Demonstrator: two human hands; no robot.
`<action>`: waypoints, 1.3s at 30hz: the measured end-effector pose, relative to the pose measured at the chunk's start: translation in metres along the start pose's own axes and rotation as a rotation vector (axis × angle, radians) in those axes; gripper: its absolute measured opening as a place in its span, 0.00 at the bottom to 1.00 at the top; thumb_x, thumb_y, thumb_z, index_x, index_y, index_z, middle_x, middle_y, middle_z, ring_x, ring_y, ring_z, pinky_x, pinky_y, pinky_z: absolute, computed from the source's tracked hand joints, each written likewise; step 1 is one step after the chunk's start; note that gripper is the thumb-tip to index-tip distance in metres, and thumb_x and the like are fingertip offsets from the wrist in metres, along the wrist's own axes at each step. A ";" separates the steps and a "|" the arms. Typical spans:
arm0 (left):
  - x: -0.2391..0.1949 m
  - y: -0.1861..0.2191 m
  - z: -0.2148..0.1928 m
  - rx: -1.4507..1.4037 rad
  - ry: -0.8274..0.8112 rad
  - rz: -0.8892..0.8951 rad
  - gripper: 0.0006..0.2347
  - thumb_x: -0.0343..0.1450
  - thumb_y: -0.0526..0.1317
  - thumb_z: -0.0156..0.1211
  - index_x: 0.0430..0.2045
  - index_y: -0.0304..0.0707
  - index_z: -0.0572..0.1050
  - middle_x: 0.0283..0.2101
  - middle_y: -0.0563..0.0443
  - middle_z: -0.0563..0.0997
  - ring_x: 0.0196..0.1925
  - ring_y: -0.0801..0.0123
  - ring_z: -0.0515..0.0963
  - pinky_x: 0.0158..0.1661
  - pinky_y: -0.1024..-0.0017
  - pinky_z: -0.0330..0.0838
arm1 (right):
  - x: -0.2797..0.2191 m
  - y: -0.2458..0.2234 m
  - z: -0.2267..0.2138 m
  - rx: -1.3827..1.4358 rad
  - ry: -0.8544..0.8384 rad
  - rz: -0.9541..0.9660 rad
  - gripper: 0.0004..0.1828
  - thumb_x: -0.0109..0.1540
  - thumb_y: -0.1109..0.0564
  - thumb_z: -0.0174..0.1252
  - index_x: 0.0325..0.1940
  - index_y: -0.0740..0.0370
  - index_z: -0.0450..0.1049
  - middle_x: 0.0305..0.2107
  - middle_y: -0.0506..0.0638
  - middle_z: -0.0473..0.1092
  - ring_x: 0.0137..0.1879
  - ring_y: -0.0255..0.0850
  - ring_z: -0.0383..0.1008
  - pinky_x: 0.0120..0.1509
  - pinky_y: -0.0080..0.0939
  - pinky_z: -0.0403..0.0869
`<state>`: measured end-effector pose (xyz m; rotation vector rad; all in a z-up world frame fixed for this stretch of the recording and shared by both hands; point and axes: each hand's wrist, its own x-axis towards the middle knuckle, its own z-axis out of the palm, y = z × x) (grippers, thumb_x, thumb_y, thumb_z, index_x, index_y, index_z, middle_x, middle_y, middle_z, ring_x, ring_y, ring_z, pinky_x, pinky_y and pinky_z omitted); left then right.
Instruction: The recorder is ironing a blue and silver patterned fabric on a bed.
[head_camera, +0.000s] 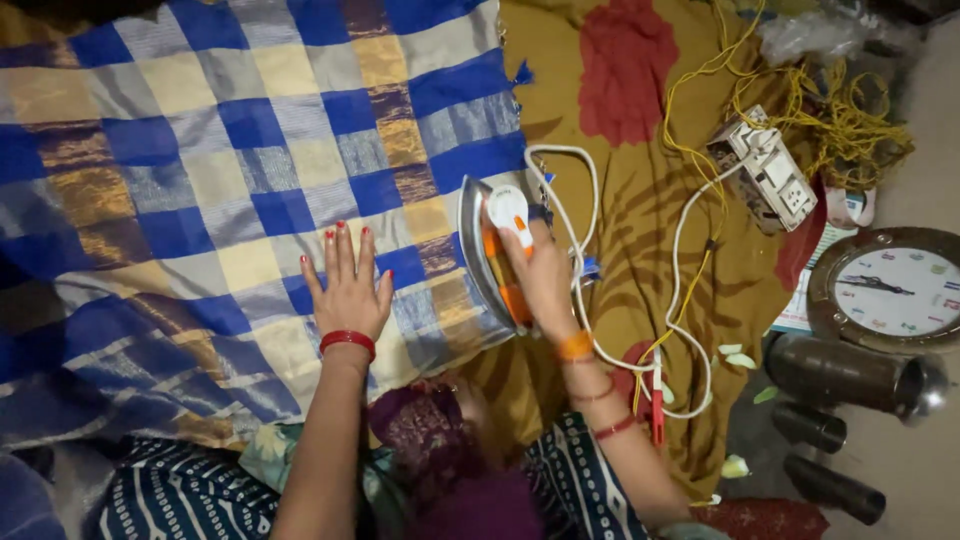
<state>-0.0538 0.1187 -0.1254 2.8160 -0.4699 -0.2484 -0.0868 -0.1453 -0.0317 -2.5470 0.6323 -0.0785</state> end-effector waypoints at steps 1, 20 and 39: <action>0.000 0.000 0.000 -0.006 -0.002 -0.001 0.31 0.75 0.54 0.47 0.75 0.51 0.53 0.80 0.45 0.48 0.81 0.57 0.46 0.72 0.40 0.35 | -0.010 -0.005 -0.008 -0.025 -0.038 0.089 0.24 0.67 0.38 0.55 0.41 0.64 0.73 0.25 0.69 0.74 0.33 0.67 0.76 0.35 0.62 0.71; -0.009 -0.006 0.007 -0.008 -0.020 -0.011 0.32 0.74 0.53 0.47 0.76 0.50 0.52 0.80 0.44 0.49 0.81 0.57 0.46 0.73 0.41 0.34 | 0.099 -0.017 0.032 -0.001 0.143 -0.102 0.27 0.67 0.36 0.57 0.43 0.66 0.77 0.30 0.69 0.76 0.38 0.67 0.77 0.37 0.61 0.72; -0.073 -0.050 -0.013 -0.072 0.064 -0.376 0.30 0.75 0.50 0.45 0.75 0.40 0.57 0.80 0.35 0.49 0.81 0.47 0.48 0.73 0.38 0.33 | -0.033 -0.067 0.016 -0.134 -0.235 -0.309 0.29 0.62 0.34 0.63 0.46 0.63 0.74 0.27 0.61 0.78 0.31 0.56 0.80 0.32 0.51 0.77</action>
